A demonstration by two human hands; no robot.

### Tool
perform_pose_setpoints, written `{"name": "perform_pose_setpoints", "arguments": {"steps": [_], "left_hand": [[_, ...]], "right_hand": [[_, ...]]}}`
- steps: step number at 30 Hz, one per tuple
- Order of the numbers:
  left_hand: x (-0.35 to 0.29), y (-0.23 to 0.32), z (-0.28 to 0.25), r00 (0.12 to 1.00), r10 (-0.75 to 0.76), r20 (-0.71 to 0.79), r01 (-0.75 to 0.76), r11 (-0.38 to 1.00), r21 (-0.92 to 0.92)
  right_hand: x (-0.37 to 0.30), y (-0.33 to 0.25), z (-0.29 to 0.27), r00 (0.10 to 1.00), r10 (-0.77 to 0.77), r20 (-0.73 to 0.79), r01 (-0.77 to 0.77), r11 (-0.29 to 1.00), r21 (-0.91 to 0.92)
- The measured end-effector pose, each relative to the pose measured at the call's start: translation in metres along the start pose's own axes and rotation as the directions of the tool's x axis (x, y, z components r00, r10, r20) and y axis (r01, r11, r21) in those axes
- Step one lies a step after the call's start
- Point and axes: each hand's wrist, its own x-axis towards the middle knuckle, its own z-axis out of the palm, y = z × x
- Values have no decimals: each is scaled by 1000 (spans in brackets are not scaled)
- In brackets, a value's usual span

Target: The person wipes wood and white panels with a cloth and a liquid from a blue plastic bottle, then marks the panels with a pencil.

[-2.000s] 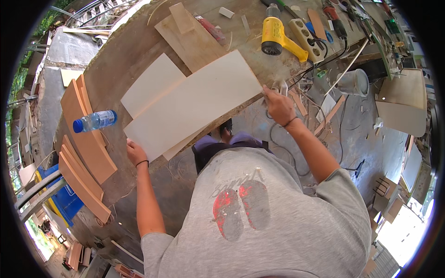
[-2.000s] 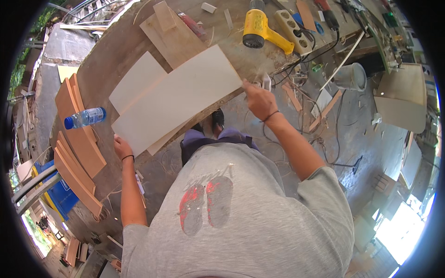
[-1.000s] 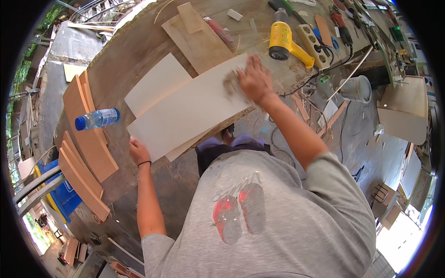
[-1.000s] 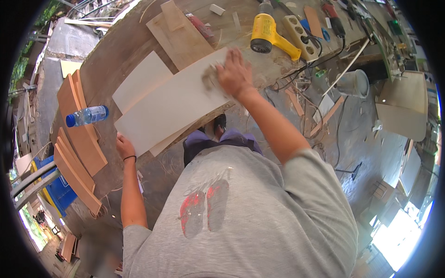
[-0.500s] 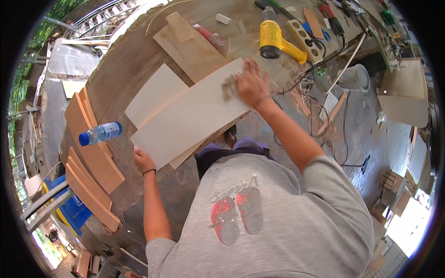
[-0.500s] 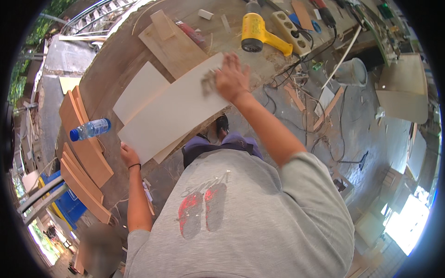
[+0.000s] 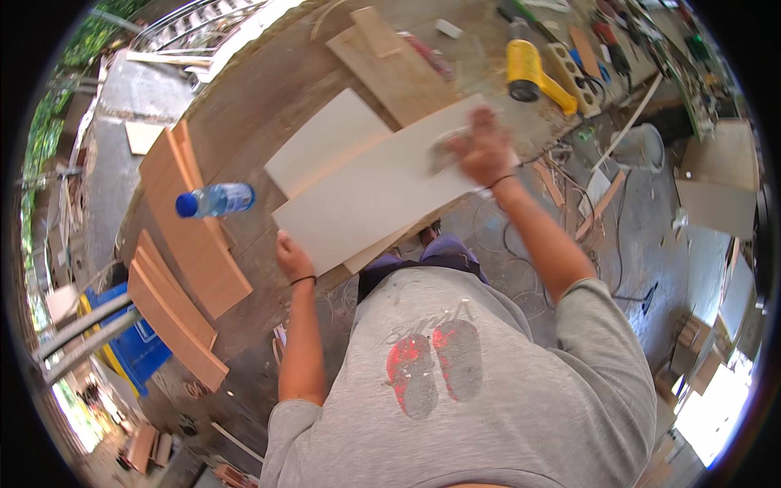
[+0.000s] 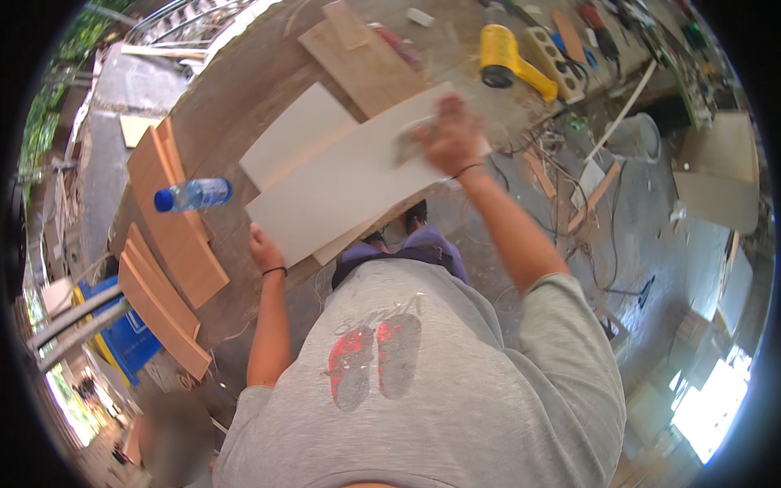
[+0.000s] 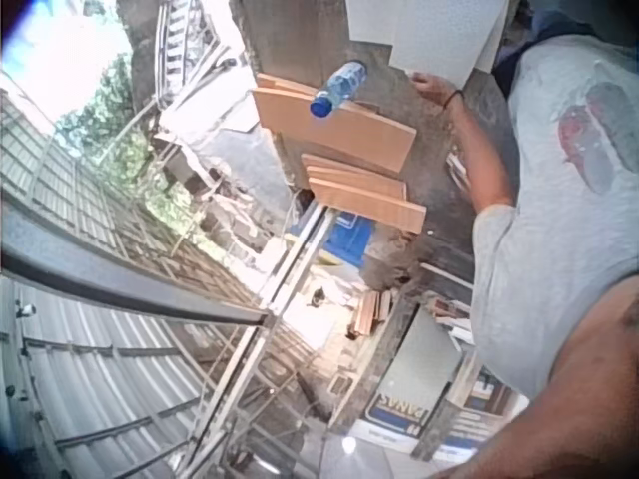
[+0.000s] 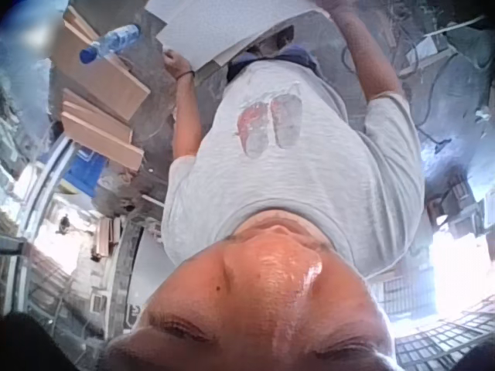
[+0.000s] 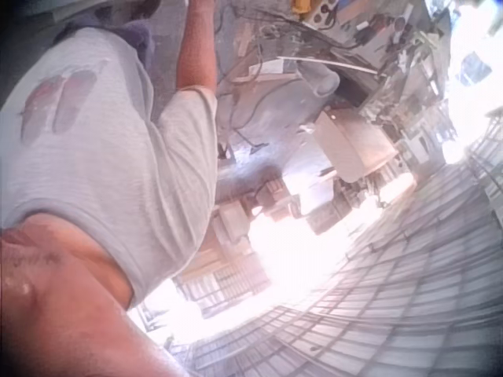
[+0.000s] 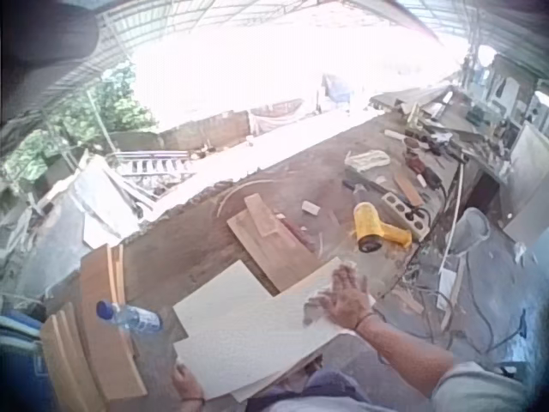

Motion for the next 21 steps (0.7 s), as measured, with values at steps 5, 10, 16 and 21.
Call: {"name": "perform_pose_setpoints", "arguments": {"steps": [5,10,16,21], "left_hand": [[-2,5,7,1000,26,-14,-26,998,-65],[14,-19,1,917,-180,357,352,786,-508],[4,-17,-24,707,-122,697,707,159,-689],[5,4,-30,596,4,803,801,72,-594]], "right_hand": [[25,-61,1,992,61,108,-47,991,-128],[-11,-281,28,802,-400,444,378,915,142],[-5,-229,25,857,-347,381,343,936,80],[23,-171,10,965,-77,250,98,992,-76]]}}
